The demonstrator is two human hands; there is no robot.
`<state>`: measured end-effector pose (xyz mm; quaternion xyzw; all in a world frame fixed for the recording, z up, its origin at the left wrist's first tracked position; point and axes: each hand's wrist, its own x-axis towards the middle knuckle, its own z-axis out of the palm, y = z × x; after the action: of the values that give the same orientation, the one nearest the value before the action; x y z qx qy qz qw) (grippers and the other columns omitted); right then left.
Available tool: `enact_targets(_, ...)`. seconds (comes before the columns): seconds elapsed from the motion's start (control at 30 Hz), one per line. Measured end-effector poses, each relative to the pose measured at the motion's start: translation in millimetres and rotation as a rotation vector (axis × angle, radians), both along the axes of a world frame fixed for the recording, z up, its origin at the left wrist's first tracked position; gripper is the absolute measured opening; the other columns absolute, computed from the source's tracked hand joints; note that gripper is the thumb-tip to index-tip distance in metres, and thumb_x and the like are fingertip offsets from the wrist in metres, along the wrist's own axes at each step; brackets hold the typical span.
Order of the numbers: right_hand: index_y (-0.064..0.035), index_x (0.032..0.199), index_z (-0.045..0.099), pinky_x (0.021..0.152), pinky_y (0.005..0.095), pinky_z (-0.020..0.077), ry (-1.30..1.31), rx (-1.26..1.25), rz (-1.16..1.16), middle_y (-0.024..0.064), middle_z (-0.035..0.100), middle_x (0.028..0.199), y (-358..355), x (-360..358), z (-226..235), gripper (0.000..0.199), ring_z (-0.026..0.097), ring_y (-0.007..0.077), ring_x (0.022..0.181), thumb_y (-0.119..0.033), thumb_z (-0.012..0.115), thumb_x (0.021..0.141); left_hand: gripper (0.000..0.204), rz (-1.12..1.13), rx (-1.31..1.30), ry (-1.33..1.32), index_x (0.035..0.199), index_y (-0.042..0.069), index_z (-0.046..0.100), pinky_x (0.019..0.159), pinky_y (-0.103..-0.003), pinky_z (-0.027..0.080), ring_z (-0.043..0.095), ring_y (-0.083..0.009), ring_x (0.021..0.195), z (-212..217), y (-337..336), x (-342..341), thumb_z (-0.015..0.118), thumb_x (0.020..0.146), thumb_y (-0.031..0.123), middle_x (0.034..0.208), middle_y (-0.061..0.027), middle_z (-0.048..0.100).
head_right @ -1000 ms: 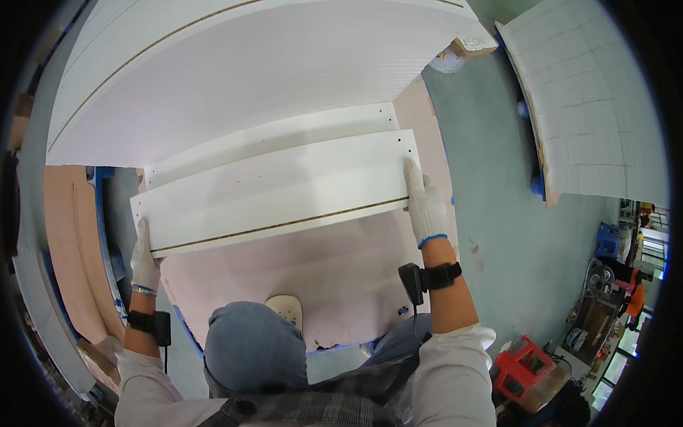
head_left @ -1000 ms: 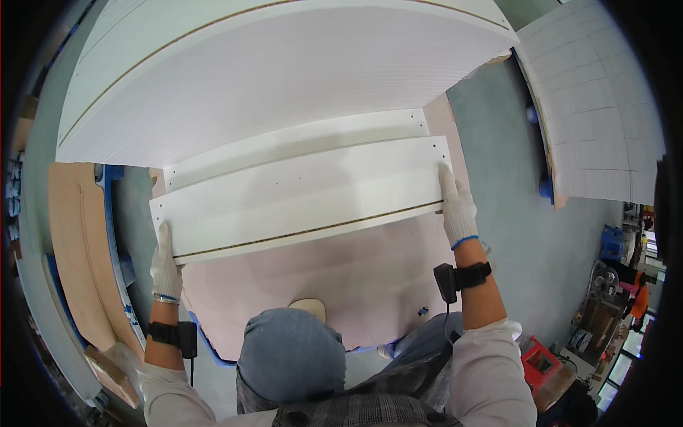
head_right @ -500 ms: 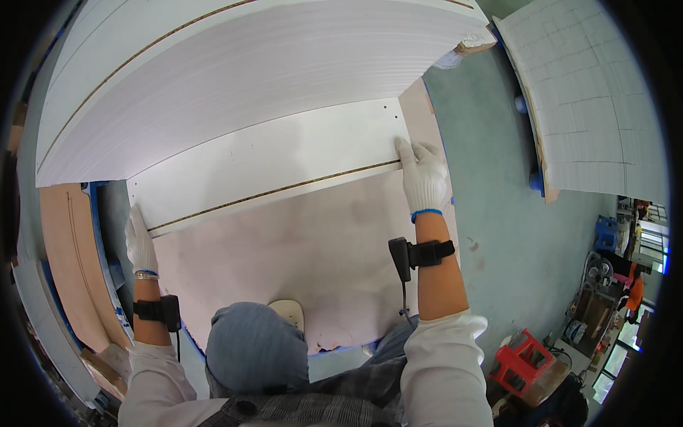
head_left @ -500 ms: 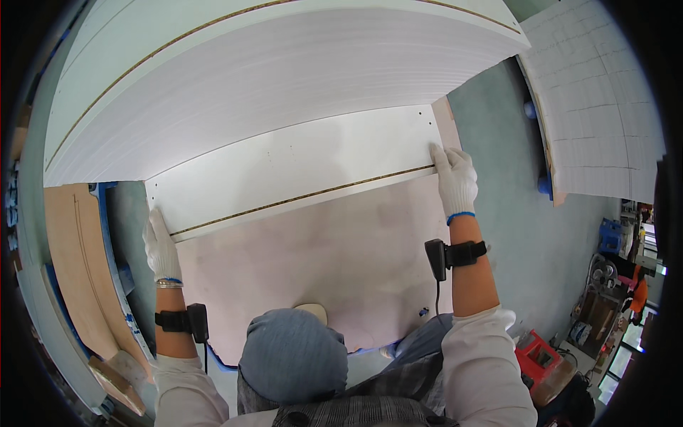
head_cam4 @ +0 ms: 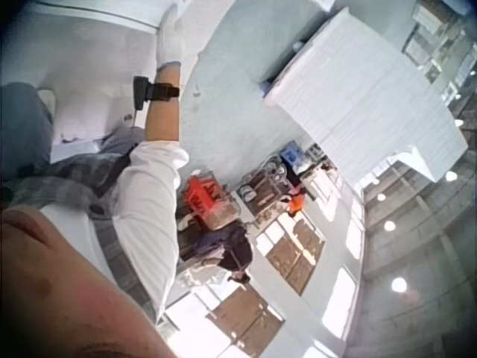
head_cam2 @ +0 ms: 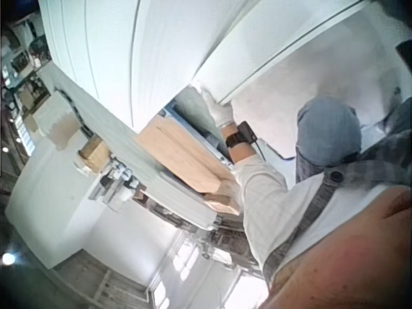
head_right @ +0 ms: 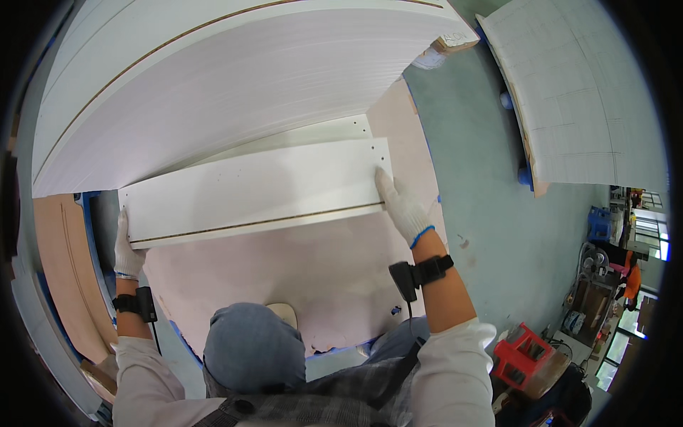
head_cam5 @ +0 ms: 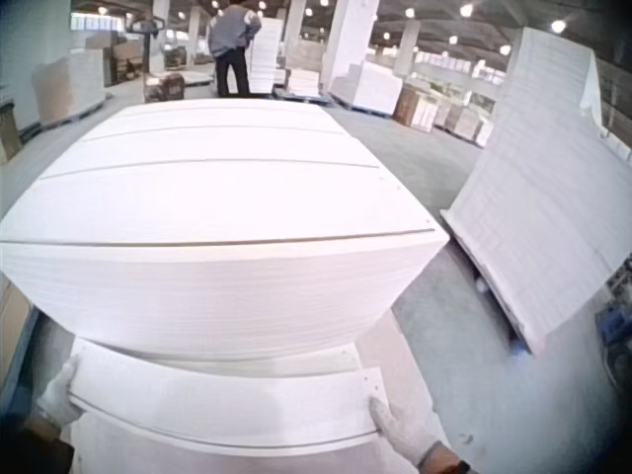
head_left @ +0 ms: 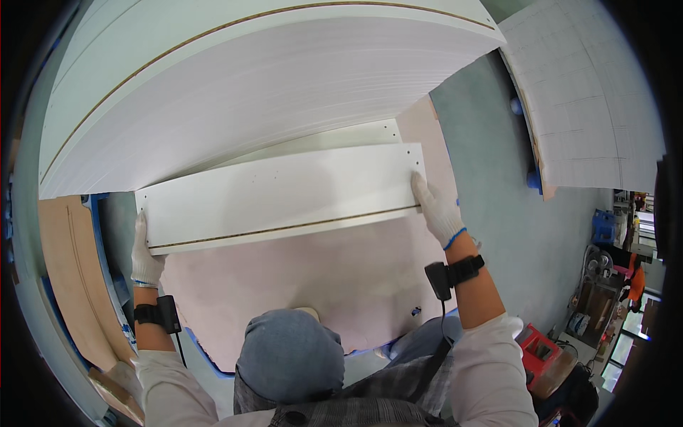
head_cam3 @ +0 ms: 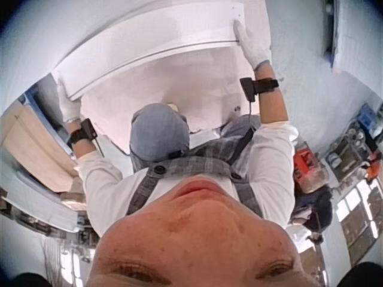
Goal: Moving white furniture panels from a pallet and stacking them onto a pile on a workbench.
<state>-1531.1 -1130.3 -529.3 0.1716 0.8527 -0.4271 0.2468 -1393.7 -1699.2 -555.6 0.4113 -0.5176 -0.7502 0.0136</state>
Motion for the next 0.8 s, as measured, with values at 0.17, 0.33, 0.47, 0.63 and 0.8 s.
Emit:
enact_targets(0.17,0.0109,0.140,0.046,0.103,0.0354,0.0438,-0.115,-0.119,0.152,0.0219,0.055,0.138,-0.2,6.3,26.4,0.090,0.058,0.0291,0.121,-0.066,0.048,0.094,0.060,0.023,0.037,0.052,0.141,0.016,0.049,0.101,-0.043,0.049,0.056,-0.0221,0.123,-2.4,-2.9,8.9,0.056,0.096,0.055,0.133,-0.0060,0.058)
enact_targets(0.33,0.0100,0.138,0.049,0.102,0.0319,0.0466,-0.146,-0.734,-0.254,0.0187,0.057,0.134,-9.0,-7.3,-4.8,0.079,0.059,0.0243,0.120,-0.053,0.063,0.093,0.058,-0.048,0.098,0.027,0.140,0.019,0.050,0.104,-0.048,0.046,0.052,-0.0239,0.128,-2.1,-10.1,9.6,0.058,0.095,0.055,0.136,-0.0057,0.056)
enact_targets(0.47,0.0097,0.136,0.051,0.098,0.0315,0.0495,-0.002,-0.797,-0.325,0.0177,0.061,0.126,-4.2,33.5,-13.6,0.074,0.061,0.0218,0.116,-0.044,0.072,0.090,0.054,0.038,0.129,0.094,0.138,0.019,0.051,0.105,-0.049,0.045,0.052,-0.0239,0.129,-3.0,-12.1,16.0,0.059,0.096,0.051,0.137,-0.0043,0.056)
enact_targets(0.63,0.0103,0.135,0.051,0.096,0.0316,0.0498,-0.165,-0.694,-0.435,0.0172,0.063,0.125,16.6,83.6,-5.7,0.074,0.061,0.0215,0.113,-0.046,0.071,0.090,0.045,-0.023,0.122,0.208,0.137,0.017,0.052,0.106,-0.047,0.045,0.053,-0.0240,0.128,20.6,4.4,59.7,0.053,0.100,0.043,0.138,-0.0038,0.055)
enact_targets(0.8,0.0106,0.136,0.048,0.095,0.0312,0.0503,-0.143,-0.831,-0.406,0.0164,0.062,0.125,75.1,104.1,41.3,0.072,0.062,0.0213,0.112,-0.043,0.067,0.093,0.043,-0.067,0.048,0.272,0.140,0.015,0.047,0.108,-0.043,0.043,0.053,-0.0228,0.128,87.8,68.6,95.3,0.045,0.105,0.040,0.139,-0.0049,0.054)
